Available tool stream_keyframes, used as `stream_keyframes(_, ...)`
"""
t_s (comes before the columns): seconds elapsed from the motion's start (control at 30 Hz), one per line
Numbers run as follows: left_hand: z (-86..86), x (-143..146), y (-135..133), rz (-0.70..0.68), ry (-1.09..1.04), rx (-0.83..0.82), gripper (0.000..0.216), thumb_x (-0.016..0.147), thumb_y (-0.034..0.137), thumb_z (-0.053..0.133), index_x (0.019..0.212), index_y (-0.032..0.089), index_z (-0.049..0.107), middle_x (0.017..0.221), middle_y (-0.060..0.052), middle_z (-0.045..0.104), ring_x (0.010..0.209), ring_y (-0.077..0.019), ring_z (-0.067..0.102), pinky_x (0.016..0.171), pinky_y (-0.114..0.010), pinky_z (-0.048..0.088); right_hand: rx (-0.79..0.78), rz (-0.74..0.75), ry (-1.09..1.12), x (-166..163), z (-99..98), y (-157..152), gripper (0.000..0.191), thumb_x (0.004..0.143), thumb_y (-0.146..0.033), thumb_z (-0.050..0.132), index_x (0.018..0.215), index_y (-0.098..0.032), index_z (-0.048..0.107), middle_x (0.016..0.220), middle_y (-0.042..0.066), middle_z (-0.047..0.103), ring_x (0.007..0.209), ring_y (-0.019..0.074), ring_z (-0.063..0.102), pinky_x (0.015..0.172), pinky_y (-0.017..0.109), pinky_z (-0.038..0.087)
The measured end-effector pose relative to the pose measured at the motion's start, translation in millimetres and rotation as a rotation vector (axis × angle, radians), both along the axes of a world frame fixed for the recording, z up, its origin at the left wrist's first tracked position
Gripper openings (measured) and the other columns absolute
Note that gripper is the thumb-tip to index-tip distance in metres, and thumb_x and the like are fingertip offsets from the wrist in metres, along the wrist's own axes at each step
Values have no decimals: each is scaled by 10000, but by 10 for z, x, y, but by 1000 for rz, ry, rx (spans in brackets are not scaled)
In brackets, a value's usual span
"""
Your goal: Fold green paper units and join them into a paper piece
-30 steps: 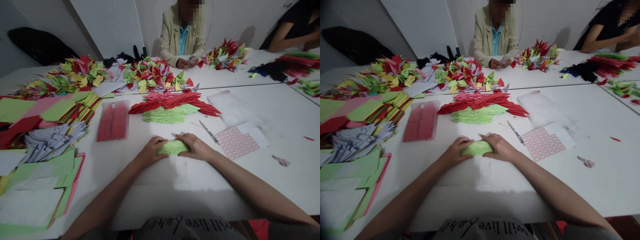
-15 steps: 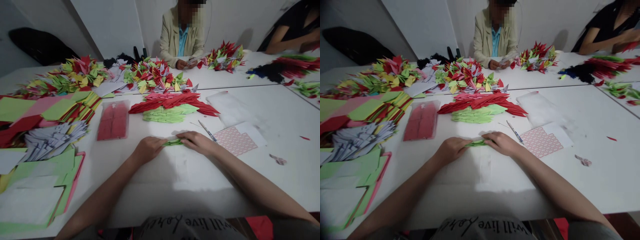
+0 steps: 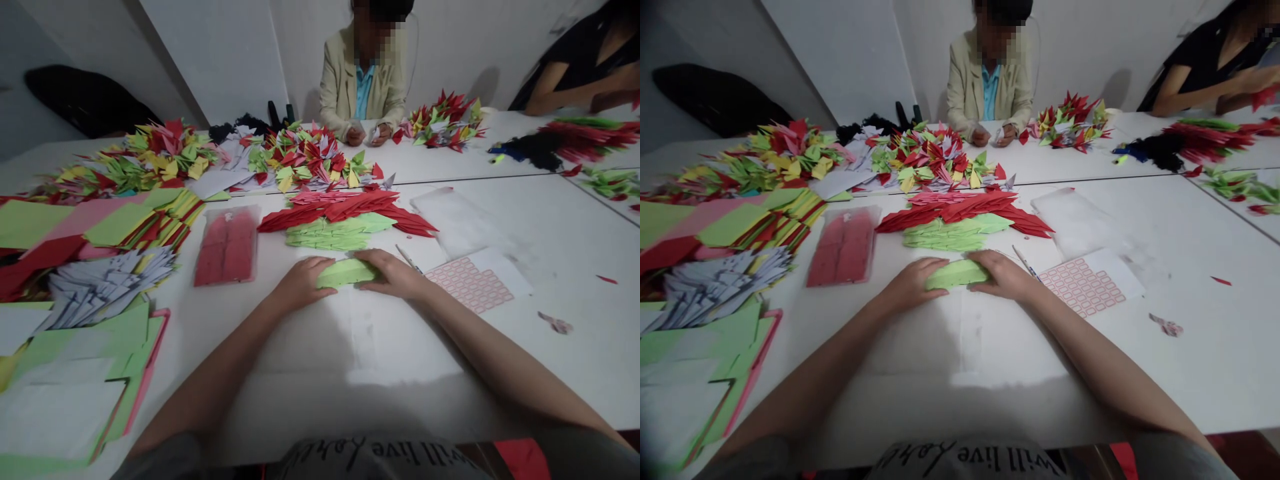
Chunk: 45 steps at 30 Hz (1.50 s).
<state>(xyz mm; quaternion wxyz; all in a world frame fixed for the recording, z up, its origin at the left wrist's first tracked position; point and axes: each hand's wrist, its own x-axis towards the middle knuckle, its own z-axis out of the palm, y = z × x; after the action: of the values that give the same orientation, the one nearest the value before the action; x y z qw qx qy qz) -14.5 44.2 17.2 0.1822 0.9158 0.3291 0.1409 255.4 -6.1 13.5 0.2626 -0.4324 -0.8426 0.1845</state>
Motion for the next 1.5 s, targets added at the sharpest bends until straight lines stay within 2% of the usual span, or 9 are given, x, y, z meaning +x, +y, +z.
stream_keyframes(0.2, -211, 14, 42, -38, -140, -123, 605, 812, 424, 652, 1351, 226, 462, 1344, -96, 512, 1234, -224, 480, 1063, -405, 400, 12, 30, 7, -85, -140, 94, 608, 811, -507, 620, 1317, -196, 494, 1222, 122, 618, 1127, 269, 564, 973, 436, 439)
stream_keyframes(0.33, -168, 40, 20, -55, -96, -81, 595, 855, 429, 593, 1384, 225, 412, 1379, -95, 491, 1295, -231, 432, 1136, -463, 289, 29, -12, 0, -128, -180, 92, 593, 806, -487, 626, 1308, -198, 499, 1222, 121, 621, 1122, 273, 568, 974, 450, 432)
stream_keyframes(0.47, -7, 105, -127, -12, -42, 107, 619, 880, 457, 543, 1414, 203, 362, 1430, -120, 432, 1366, -267, 340, 1175, -522, 118, 38, -93, -2, -40, -101, 27, 636, 797, -427, 641, 1351, -189, 439, 1288, 126, 576, 1161, 275, 551, 985, 449, 440)
stream_keyframes(0.57, 149, 146, -306, -68, -50, 189, 529, 906, 446, 497, 1369, 201, 427, 1397, -123, 457, 1328, -255, 388, 1165, -481, 180, -22, -161, 18, 167, 41, -111, 690, 802, -418, 632, 1400, -208, 360, 1283, 118, 567, 1101, 266, 584, 925, 437, 490)
stream_keyframes(0.73, 275, 84, -574, -246, 64, 23, 588, 857, 486, 561, 1357, 210, 421, 1380, -119, 468, 1274, -274, 427, 1087, -455, 330, -177, -187, -54, 600, 238, -539, 706, 811, -433, 622, 1423, -259, 317, 1310, 105, 541, 1093, 265, 591, 897, 424, 521)
stream_keyframes(0.87, 278, 26, -659, -305, 164, -119, 512, 780, 232, 616, 1274, 223, 481, 1328, -98, 484, 1241, -267, 444, 1039, -408, 388, -207, -190, -148, 777, 269, -874, 708, 805, -432, 628, 1420, -270, 318, 1241, 103, 588, 1020, 260, 623, 827, 417, 552)
stream_keyframes(1.03, 290, 125, -668, -406, 293, -212, 547, 673, 48, 515, 1177, 262, 520, 1053, -45, 563, 896, -193, 583, 753, -294, 474, -175, -151, -239, 752, 286, -1032, 672, 814, -427, 618, 1409, -259, 355, 1213, 120, 607, 1017, 276, 626, 818, 436, 555)
stream_keyframes(1.23, 299, 200, -667, -466, 393, -95, 215, 668, 44, 519, 820, 195, 502, 836, -24, 572, 740, -183, 565, 630, -290, 412, -159, -92, -293, 633, 377, -1034, 651, 862, -419, 566, 1432, -248, 303, 1216, 112, 591, 1028, 244, 604, 843, 420, 537)
stream_keyframes(1.5, 242, 186, -750, -484, 290, 214, 132, 883, 85, 443, 915, 181, 528, 925, -42, 599, 782, -172, 548, 725, -294, 444, -108, -84, -297, 380, 435, -982, 697, 881, -443, 535, 1464, -213, 230, 1194, 128, 592, 1027, 244, 594, 854, 411, 530)
